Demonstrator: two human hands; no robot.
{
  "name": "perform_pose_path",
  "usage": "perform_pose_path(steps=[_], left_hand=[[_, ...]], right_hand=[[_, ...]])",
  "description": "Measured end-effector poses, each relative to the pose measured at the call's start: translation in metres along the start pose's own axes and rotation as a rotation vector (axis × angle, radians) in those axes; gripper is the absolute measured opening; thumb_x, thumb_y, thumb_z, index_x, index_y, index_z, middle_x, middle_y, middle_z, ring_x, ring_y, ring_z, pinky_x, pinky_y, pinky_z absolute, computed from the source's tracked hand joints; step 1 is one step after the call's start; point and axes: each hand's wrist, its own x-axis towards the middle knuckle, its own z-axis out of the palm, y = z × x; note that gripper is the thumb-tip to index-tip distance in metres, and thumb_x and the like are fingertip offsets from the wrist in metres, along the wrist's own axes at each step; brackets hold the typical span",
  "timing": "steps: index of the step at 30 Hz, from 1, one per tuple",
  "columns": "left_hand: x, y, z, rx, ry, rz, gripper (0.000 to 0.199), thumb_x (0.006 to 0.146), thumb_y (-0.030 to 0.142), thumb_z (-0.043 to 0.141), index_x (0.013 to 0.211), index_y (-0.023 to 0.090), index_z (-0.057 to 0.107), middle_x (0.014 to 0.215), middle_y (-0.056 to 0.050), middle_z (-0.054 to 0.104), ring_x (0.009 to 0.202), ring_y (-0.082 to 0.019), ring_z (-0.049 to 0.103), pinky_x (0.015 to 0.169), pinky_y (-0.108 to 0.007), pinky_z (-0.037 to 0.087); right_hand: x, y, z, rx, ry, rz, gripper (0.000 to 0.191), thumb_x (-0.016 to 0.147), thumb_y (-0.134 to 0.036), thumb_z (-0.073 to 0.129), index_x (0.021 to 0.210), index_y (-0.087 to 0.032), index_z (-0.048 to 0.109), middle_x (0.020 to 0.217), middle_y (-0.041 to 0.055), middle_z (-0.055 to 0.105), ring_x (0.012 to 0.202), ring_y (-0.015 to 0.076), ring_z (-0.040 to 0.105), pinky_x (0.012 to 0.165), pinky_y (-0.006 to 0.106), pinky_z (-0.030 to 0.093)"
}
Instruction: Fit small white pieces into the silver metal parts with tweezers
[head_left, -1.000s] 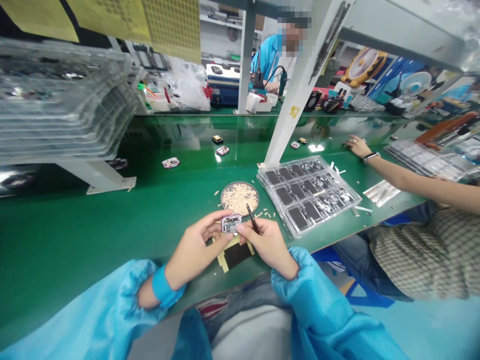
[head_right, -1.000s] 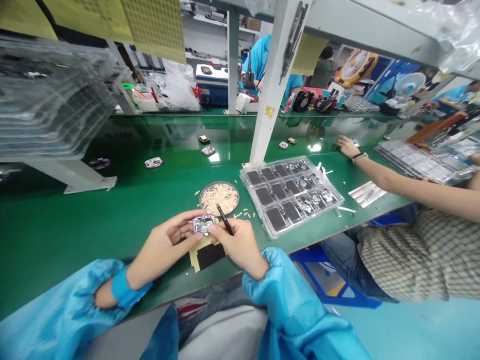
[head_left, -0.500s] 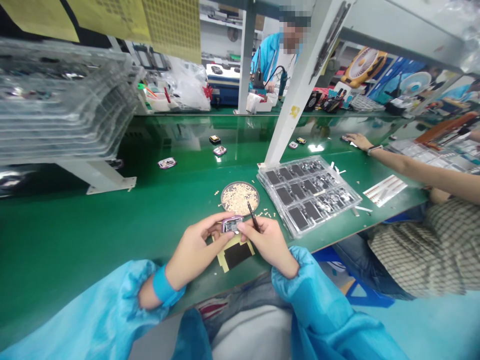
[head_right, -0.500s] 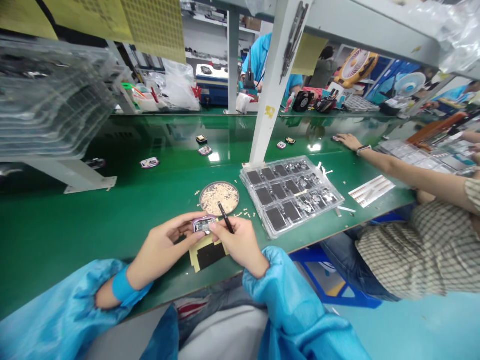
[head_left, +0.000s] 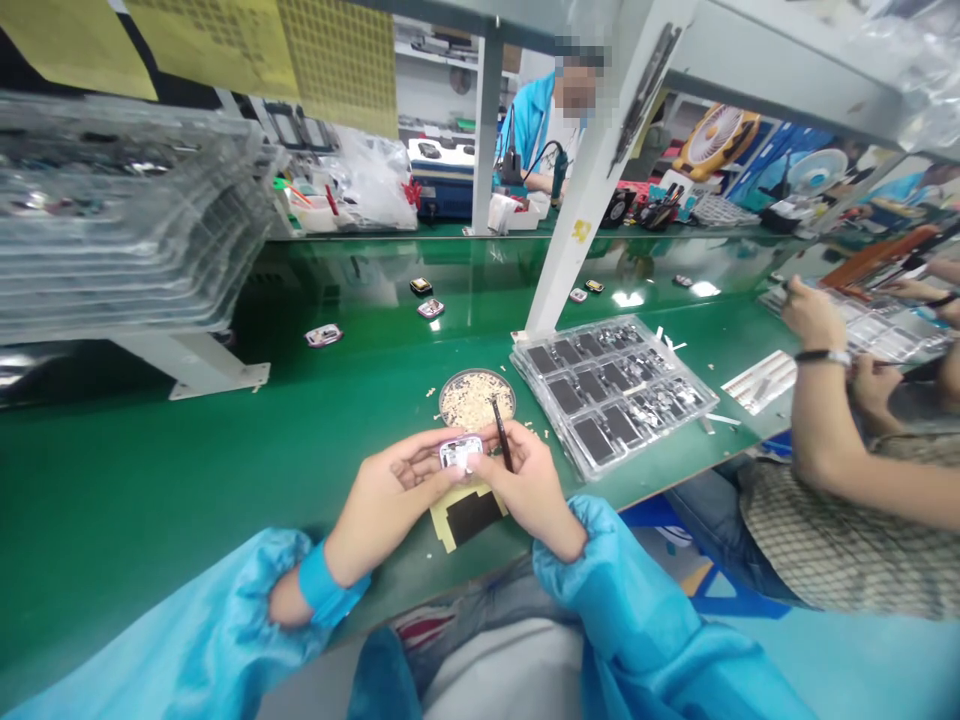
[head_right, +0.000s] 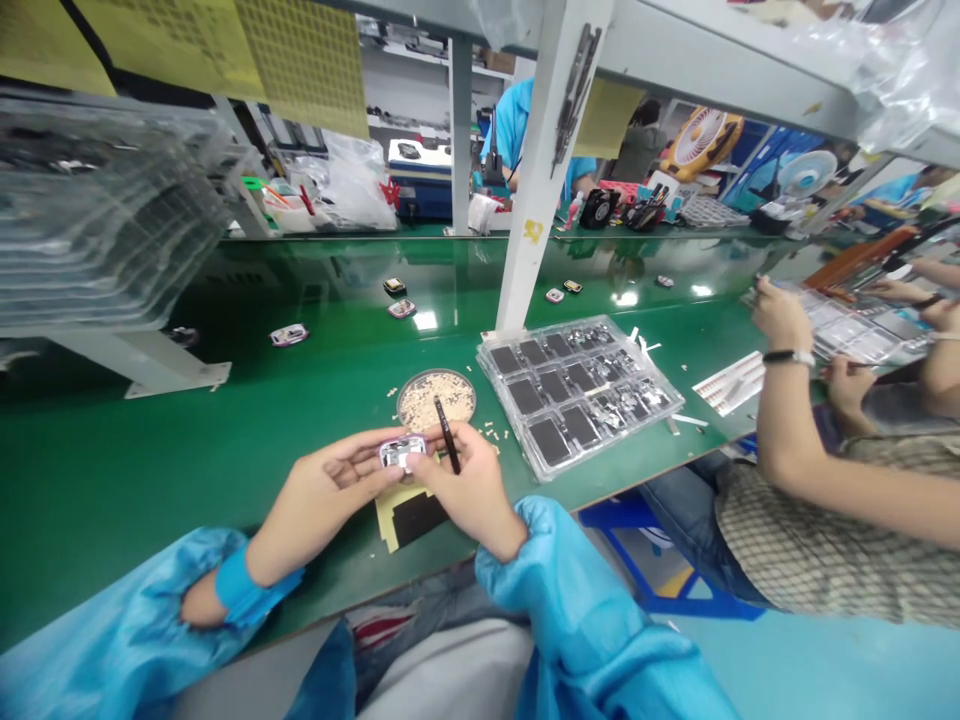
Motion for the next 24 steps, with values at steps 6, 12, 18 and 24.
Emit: perform_pose_path(steps=[6,12,18,24], left_hand=[[0.000,-0.002,-0.002,-0.020,0.005,-0.003,0.048,0.075,0.033,0.085,0.116,0.014,0.068,0.118,-0.012,0.075,0.106,-0.026,0.073,0.095,-0.034,0.061],[-0.002,0.001,0.004,-0.017,-0.021,0.011,0.039,0.079,0.031,0.081,0.113,0.016,0.070,0.119,-0.011,0.075,0.111,-0.025,0.071,0.096,-0.033,0.060],[-0.003,-0.004,0.005,0.016,0.011,0.162,0.024,0.081,0.029,0.078,0.103,0.020,0.076,0.116,-0.007,0.071,0.105,-0.022,0.071,0.093,-0.031,0.061],[-0.002,-0.013,-0.002,0.230,-0.003,0.135,0.031,0.088,0.033,0.070,0.118,0.025,0.073,0.120,-0.007,0.071,0.110,-0.024,0.068,0.097,-0.036,0.056]], right_hand=[[0.001,-0.001,-0.002,0.022,-0.024,0.007,0.035,0.070,-0.033,0.084,0.097,-0.017,0.067,0.091,0.0047,0.070,0.083,0.0176,0.066,0.075,0.028,0.054],[-0.001,0.002,0.004,0.070,-0.023,0.025,0.033,0.072,-0.034,0.083,0.096,-0.019,0.066,0.086,0.0016,0.069,0.073,0.0154,0.066,0.068,0.026,0.054],[-0.001,0.001,0.009,0.073,-0.057,0.030,0.033,0.071,-0.042,0.083,0.089,-0.017,0.070,0.081,0.0026,0.070,0.077,0.0184,0.065,0.073,0.029,0.053],[0.002,-0.005,0.010,-0.066,-0.010,0.023,0.027,0.071,-0.038,0.080,0.073,-0.017,0.064,0.066,-0.0010,0.062,0.060,0.0127,0.051,0.057,0.025,0.042]])
